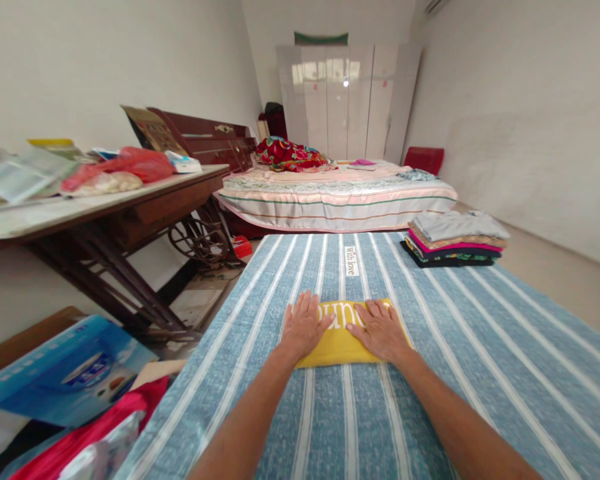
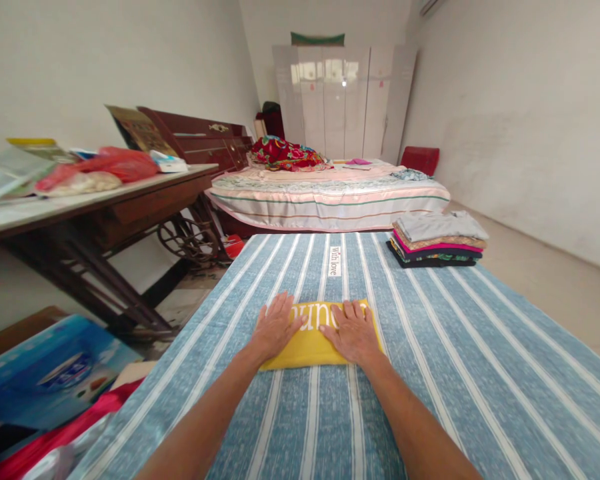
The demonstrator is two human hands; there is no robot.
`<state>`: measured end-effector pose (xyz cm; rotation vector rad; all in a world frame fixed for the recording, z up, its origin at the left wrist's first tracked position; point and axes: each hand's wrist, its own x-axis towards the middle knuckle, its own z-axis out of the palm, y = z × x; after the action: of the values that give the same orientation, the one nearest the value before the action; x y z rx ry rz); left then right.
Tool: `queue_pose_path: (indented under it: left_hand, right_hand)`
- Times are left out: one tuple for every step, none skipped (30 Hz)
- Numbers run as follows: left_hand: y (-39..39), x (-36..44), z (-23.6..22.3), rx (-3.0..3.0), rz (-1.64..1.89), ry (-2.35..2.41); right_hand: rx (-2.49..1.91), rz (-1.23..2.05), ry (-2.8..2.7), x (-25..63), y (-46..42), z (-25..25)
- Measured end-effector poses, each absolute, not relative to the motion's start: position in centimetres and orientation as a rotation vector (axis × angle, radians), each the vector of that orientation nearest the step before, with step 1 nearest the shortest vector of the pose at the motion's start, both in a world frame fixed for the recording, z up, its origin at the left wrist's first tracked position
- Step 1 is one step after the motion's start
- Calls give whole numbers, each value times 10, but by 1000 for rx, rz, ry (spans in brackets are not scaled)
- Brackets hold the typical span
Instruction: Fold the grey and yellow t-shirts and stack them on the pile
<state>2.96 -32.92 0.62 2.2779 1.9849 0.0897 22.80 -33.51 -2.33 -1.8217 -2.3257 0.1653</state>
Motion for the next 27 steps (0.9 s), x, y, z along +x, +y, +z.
queue_pose_path:
  left_hand:
    - [-329,26,6,2255,64,2020]
    - [-330,23,6,2228,30,2034]
    - [-330,20,4,2203,1,2034]
    - [-330,18,2,2185,-19,2027]
    - [-331,17,-1,2173,-27,2021]
    - [-330,17,-3,2167,-28,2021]
    - [-330,16,-6,2165,-23,2026]
    - [-330,16,-8,2165,-16,2032]
    - [-329,16,-9,2165,-12,2037]
    - [-329,16,-9,2164,-10,2039]
    - [-328,16,-8,2164,-11,2035]
    - [-328,16,-7,2162,-16,2029]
    - [-328,16,-5,2158,-22,2025]
    - [-328,17,-3,2154,-28,2027]
    - [-328,19,-1,2157,-30,2039]
    - [-329,20,1,2170,-26,2058]
    - [-329,23,2,2193,-20,2077]
    - [-330,26,3,2223,-11,2093]
    - [-331,28,4,2262,-2,2094]
    - [-333,31,4,2302,7,2080]
    - [-334,34,3,2336,15,2058]
    - [-335,36,2,2362,22,2030]
    - [-336,37,1,2375,26,2003]
    - [-337,38,-1,2377,30,1981]
    - [-337,38,-2,2371,32,1964]
    - [-337,38,-4,2358,34,1955]
    - [-337,38,-5,2345,33,1950]
  right_hand:
    - [-1829,174,-2329,228,-335,-23]
    - [-1834,177,-2332,228,-335,-23]
    - [-1841,177,-2331,228,-335,-22]
    - [-1846,177,-2330,227,-335,-22]
    - [-1850,177,-2330,227,-335,-23]
    - [-1851,178,-2330,227,-335,-23]
    - [-1851,180,-2330,227,-335,-23]
    - [-1851,181,-2329,227,-335,-23]
    - [-1850,182,-2331,227,-335,-23]
    - [-1850,183,-2332,227,-335,-23]
    - [-1851,187,-2332,227,-335,-23]
    - [-1849,191,-2332,227,-335,-22]
    - [-1847,194,-2332,227,-335,-22]
    - [-1845,198,-2331,227,-335,-22]
    - [-1845,202,-2329,227,-335,-21]
    - [-1846,204,-2327,227,-335,-21]
    - [-1846,206,-2327,227,-335,-21]
    - [-1845,208,-2326,227,-335,-21]
    - [-1843,211,-2326,227,-335,-21]
    - [-1840,212,-2327,227,-335,-21]
    - [-1837,212,-2330,227,-335,-21]
    - [-1835,211,-2332,227,-335,-21]
    - [-1833,209,-2333,227,-335,-21]
    - [-1831,207,-2333,227,-335,-21]
    - [-1830,205,-2333,227,-334,-21]
    - [-1827,202,-2333,227,-334,-21]
    - [-1825,200,-2334,227,-334,-21]
